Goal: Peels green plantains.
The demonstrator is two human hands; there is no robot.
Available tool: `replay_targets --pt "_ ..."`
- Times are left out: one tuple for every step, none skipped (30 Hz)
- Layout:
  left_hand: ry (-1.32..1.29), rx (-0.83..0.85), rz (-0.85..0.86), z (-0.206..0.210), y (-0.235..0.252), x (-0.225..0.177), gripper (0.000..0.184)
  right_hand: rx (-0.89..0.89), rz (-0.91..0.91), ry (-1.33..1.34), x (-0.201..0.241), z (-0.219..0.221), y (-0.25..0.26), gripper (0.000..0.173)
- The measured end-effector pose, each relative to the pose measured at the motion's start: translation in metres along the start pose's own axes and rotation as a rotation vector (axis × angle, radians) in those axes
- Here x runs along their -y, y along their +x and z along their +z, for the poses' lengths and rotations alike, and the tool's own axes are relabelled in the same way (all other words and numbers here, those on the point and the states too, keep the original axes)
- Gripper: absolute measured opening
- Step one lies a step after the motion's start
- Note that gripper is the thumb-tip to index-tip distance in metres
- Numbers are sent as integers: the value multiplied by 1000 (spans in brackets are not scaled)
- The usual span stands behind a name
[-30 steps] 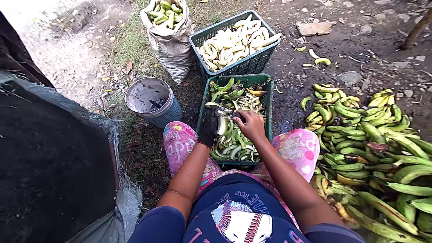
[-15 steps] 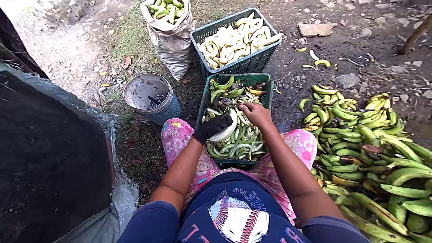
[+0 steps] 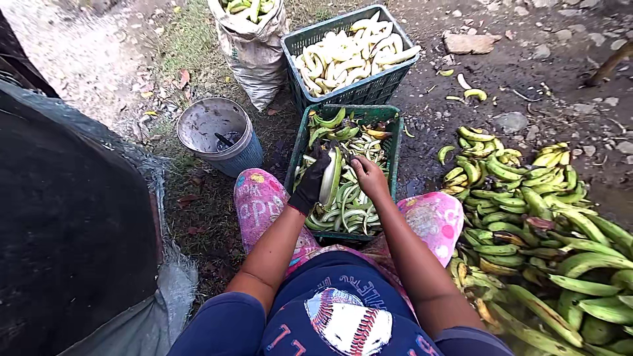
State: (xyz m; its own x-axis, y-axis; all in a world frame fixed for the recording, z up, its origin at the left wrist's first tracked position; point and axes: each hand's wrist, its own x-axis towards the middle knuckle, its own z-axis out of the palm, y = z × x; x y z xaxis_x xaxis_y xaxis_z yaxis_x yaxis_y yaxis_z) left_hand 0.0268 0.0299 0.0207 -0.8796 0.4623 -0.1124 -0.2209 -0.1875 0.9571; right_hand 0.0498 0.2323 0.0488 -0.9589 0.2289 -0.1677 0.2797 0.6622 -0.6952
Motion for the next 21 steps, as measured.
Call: replay_targets --pt "119 33 14 -6 -6 -1 43 62 63 26 5 -7 10 54" --pt "199 60 41 -11 -7 1 45 96 112 30 8 -12 16 56" --pt "234 79 55 -14 -7 2 45 112 144 29 9 -15 19 58" --pt "196 66 47 -16 -3 6 43 109 149 31 9 -15 19 58" --pt "88 40 26 -18 4 11 40 84 117 34 7 -13 14 56" --pt "-39 11 -14 -17 12 11 39 49 45 23 3 -8 8 53" --pt "-195 4 -52 -14 20 6 38 -1 -79 -10 -3 -1 -2 50" --pt "-374 4 -97 -9 30 -5 38 -42 -234 -50 -10 6 -12 50" --pt "-525 22 -133 -8 38 -12 39 -73 -395 -99 -17 12 -20 54" --pt "-615 32 -172 -7 43 -17 43 -99 -534 -149 -23 16 -25 59" --pt "-650 30 -194 -7 47 -21 45 -123 -625 -192 -26 18 -28 62" --pt "-648 16 -206 -5 48 -24 44 -145 -663 -224 -28 19 -30 62" --pt "-589 -14 -197 -1 47 -27 40 -168 -653 -244 -27 19 -29 62" --pt "-531 -56 -184 5 43 -30 37 -190 -605 -249 -26 18 -25 62" --pt "-513 -70 -156 11 41 -28 37 -209 -515 -228 -23 16 -18 61" --pt "-491 -69 -109 18 37 -25 36 -215 -391 -170 -19 13 -9 59" --pt "-462 -63 -41 23 31 -20 36 -211 -246 -79 -16 9 1 56" --pt "-439 -64 13 24 23 -11 39 -196 -100 30 -14 4 10 54" --pt "-419 -14 67 17 14 1 44 -182 13 113 -14 0 19 53" --pt "-414 17 105 10 11 7 47 -169 62 164 -15 -4 23 54" --pt "-428 -10 110 5 15 7 46 -145 44 184 -16 -7 22 54"
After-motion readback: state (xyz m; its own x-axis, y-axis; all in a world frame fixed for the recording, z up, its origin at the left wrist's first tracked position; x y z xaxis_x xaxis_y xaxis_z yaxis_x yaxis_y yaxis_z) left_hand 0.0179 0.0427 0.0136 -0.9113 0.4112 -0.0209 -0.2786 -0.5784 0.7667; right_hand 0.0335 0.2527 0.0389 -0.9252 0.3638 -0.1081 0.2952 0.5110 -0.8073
